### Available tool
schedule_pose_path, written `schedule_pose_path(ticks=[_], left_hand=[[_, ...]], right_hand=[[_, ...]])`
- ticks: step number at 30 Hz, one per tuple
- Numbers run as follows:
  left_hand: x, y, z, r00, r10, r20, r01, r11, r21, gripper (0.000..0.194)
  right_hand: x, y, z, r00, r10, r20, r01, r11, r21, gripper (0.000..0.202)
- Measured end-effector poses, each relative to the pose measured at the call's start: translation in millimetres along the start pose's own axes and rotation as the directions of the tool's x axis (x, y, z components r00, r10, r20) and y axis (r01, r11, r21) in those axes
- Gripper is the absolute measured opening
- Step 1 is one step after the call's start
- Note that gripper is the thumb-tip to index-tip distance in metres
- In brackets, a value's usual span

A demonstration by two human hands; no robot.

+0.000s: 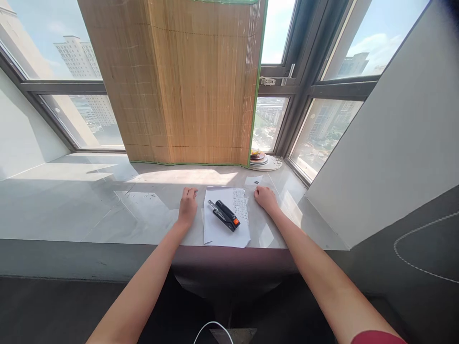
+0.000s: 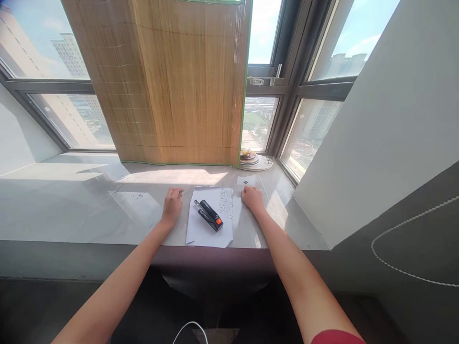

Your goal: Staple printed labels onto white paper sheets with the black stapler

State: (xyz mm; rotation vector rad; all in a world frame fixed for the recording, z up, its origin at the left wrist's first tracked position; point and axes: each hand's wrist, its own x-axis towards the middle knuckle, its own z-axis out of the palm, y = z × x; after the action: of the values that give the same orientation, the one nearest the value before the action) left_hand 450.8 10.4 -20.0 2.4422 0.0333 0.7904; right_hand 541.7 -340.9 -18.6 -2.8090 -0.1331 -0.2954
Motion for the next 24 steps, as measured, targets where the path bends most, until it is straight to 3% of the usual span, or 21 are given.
schedule_pose_path(ticks=[4, 7, 9, 11, 16, 19, 21, 24], left_hand=[[-30.4, 23.8, 3.2, 0.992, 0.039, 0.123, -0.029, 0.996, -0.085, 0.028], [-39.3, 32.1, 3.3, 0.985, 0.076, 0.153, -0.058, 0.991, -0.119, 0.032], [-39.8, 34.1, 1.3, 0.980, 0.102, 0.169, -0.075, 0.984, -0.161, 0.033], [-38.6, 34.4, -1.6, 0.971, 0.128, 0.203, -0.090, 0.978, -0.186, 0.034], [-34.6, 30.1, -5.9, 0.959, 0.168, 0.227, -0.113, 0.966, -0.233, 0.033], [-31.8, 26.8, -6.0, 0.977, 0.104, 0.184, -0.045, 0.954, -0.298, 0.031], [-30.0, 25.6, -6.2, 0.983, 0.073, 0.166, -0.016, 0.945, -0.326, 0.025], [-28.3, 25.9, -7.1, 0.967, 0.151, 0.206, -0.068, 0.929, -0.363, 0.016]], right_hand=[[-14.1, -10.8, -5.4, 0.999, -0.048, 0.010, 0.048, 0.998, 0.028, 0.027], [-39.8, -30.7, -5.3, 0.969, -0.246, -0.001, 0.242, 0.953, 0.181, 0.027], [-59.8, -47.1, -3.2, 0.903, -0.421, -0.084, 0.416, 0.812, 0.409, 0.028], [-76.7, -62.5, -1.2, 0.855, -0.497, -0.149, 0.490, 0.680, 0.546, 0.030], [-94.7, -80.6, -0.5, 0.802, -0.589, -0.104, 0.519, 0.599, 0.610, 0.041], [-96.6, -80.2, 0.7, 0.759, -0.644, -0.097, 0.564, 0.576, 0.592, 0.052], [-97.0, -79.2, 3.7, 0.756, -0.648, -0.093, 0.570, 0.581, 0.582, 0.056], [-95.7, -78.2, 9.4, 0.779, -0.612, -0.134, 0.574, 0.612, 0.544, 0.046]])
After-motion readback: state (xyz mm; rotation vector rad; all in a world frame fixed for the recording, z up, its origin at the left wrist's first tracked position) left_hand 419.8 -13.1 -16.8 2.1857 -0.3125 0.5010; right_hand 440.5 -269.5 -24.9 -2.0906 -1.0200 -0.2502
